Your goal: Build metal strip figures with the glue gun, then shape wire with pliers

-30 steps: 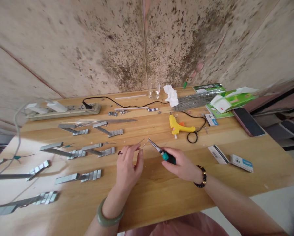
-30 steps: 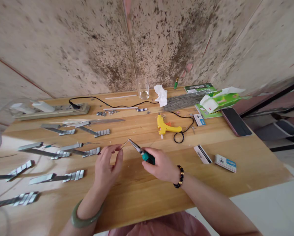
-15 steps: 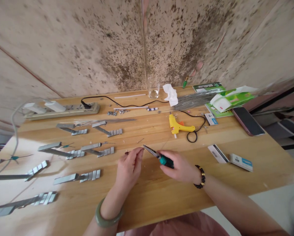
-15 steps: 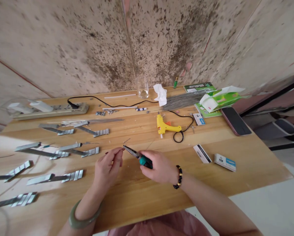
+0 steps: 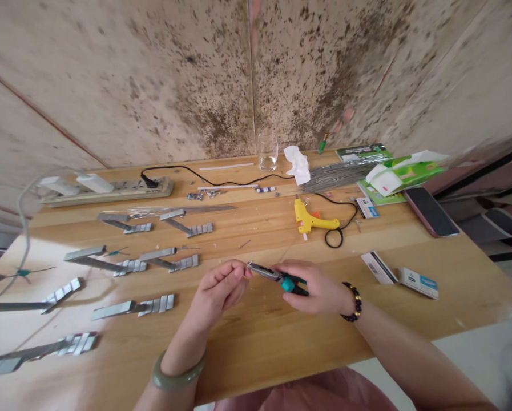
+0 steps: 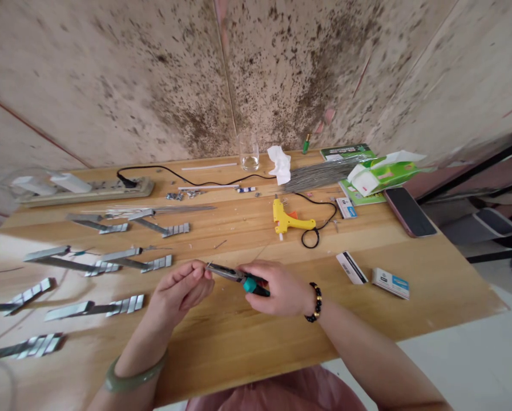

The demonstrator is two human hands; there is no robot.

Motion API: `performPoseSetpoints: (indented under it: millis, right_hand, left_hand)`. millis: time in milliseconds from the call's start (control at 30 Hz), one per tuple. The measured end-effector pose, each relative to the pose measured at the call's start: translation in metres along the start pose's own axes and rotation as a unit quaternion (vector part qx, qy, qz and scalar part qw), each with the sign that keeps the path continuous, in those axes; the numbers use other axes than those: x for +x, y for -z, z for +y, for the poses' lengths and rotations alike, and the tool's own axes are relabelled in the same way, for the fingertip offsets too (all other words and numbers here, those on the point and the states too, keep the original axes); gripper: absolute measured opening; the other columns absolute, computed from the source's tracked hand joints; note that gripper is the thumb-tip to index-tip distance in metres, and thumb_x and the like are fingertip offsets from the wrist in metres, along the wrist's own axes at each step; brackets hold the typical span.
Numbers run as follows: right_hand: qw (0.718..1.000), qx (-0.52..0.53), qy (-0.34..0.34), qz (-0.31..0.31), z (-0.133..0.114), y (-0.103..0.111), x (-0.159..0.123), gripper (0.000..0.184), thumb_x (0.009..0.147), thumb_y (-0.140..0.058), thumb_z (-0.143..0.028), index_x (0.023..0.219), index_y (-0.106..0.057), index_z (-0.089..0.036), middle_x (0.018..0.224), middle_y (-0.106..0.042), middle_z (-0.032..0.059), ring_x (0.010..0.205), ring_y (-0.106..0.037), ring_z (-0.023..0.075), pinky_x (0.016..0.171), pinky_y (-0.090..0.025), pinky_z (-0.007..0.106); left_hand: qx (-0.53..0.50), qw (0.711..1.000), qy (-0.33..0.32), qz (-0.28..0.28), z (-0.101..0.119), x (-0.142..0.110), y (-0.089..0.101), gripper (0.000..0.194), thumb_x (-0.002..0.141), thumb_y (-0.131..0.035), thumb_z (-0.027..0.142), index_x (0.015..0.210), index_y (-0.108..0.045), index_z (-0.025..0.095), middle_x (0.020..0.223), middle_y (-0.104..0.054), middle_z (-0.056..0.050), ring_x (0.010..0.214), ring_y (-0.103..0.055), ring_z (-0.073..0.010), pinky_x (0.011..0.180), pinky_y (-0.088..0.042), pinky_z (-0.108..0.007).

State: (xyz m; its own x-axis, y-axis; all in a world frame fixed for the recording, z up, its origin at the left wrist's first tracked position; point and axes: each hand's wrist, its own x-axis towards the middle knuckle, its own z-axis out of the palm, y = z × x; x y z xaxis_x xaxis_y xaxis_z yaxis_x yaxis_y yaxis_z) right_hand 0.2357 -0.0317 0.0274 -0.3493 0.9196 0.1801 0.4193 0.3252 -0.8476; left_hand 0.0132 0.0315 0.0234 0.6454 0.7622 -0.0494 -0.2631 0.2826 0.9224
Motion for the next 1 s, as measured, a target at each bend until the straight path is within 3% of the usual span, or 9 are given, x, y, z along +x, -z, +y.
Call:
performPoseSetpoints:
  millis: [200,300,467,567,633,700,933,1000]
  right_hand:
    - [0.997,0.041,0.031,-0.053,-0.002,0.010,0.002,0.045,0.075,-0.060,-0.020,0.120,-0.060,-0.017,0.099,-0.067,0.0062,0.085,-0.063,0.0174,0.078,-0.050,0.029]
    - [0.997,0.048,0.027,-0.047,-0.002,0.010,0.001,0.045,0.076,-0.061,-0.022,0.121,-0.059,-0.016,0.102,-0.067,0.0076,0.089,-0.063,0.0183,0.081,-0.050,0.031]
    - [1.000,0.012,-0.021,0.008,0.001,0.006,0.001,0.047,0.077,-0.060,-0.020,0.123,-0.056,-0.015,0.116,-0.064,0.0116,0.104,-0.061,0.0216,0.089,-0.048,0.034]
    - [0.999,-0.012,-0.024,0.018,0.001,0.003,0.001,0.046,0.077,-0.059,-0.020,0.123,-0.056,-0.014,0.113,-0.065,0.0121,0.101,-0.062,0.0217,0.089,-0.049,0.035]
    - [0.999,-0.024,-0.018,0.019,0.001,0.003,0.002,0.046,0.077,-0.058,-0.019,0.123,-0.056,-0.014,0.110,-0.065,0.0118,0.098,-0.062,0.0215,0.087,-0.049,0.035]
    - [0.999,-0.035,-0.013,0.021,0.000,0.002,0.002,0.046,0.078,-0.058,-0.018,0.123,-0.055,-0.014,0.108,-0.065,0.0115,0.097,-0.062,0.0215,0.087,-0.049,0.035]
    - [0.998,-0.060,0.006,0.030,-0.001,0.000,0.001,0.045,0.079,-0.057,-0.017,0.124,-0.054,-0.018,0.109,-0.065,0.0098,0.099,-0.061,0.0215,0.088,-0.049,0.035]
    - [0.998,-0.063,0.008,0.029,-0.001,0.000,0.002,0.045,0.079,-0.057,-0.017,0.124,-0.053,-0.018,0.109,-0.065,0.0096,0.099,-0.061,0.0211,0.088,-0.049,0.034]
  left_hand:
    - [-0.126,0.989,0.038,-0.062,0.000,-0.002,-0.006,0.022,0.089,-0.053,0.032,0.079,-0.063,0.015,0.034,-0.022,0.013,0.029,-0.014,-0.0025,0.040,-0.019,-0.020]
    - [-0.103,0.994,0.017,-0.042,-0.003,0.000,-0.007,0.022,0.089,-0.054,0.034,0.081,-0.063,0.015,0.034,-0.026,0.012,0.030,-0.017,-0.0029,0.041,-0.021,-0.019]
    - [0.061,0.989,-0.083,0.104,-0.002,0.003,-0.007,0.020,0.091,-0.051,0.034,0.088,-0.061,0.017,0.042,-0.043,0.008,0.038,-0.037,-0.0070,0.045,-0.032,-0.021]
    - [0.278,0.935,-0.138,0.173,-0.001,0.001,-0.010,0.016,0.091,-0.051,0.027,0.092,-0.063,0.017,0.050,-0.052,0.005,0.048,-0.048,-0.0084,0.054,-0.039,-0.022]
    - [0.391,0.887,-0.171,0.179,0.000,0.000,-0.012,0.015,0.090,-0.050,0.022,0.094,-0.063,0.017,0.052,-0.053,0.005,0.049,-0.050,-0.0079,0.055,-0.040,-0.020]
    - [0.446,0.857,-0.193,0.173,0.000,0.000,-0.015,0.016,0.090,-0.048,0.019,0.095,-0.063,0.016,0.052,-0.053,0.006,0.047,-0.049,-0.0073,0.052,-0.039,-0.019]
    - [0.469,0.846,-0.200,0.154,0.000,-0.001,-0.015,0.019,0.092,-0.044,0.021,0.095,-0.062,0.016,0.051,-0.052,0.005,0.045,-0.050,-0.0080,0.049,-0.040,-0.019]
    - [0.491,0.831,-0.212,0.152,0.000,-0.001,-0.014,0.018,0.092,-0.045,0.021,0.095,-0.062,0.017,0.052,-0.054,0.004,0.046,-0.051,-0.0086,0.050,-0.041,-0.019]
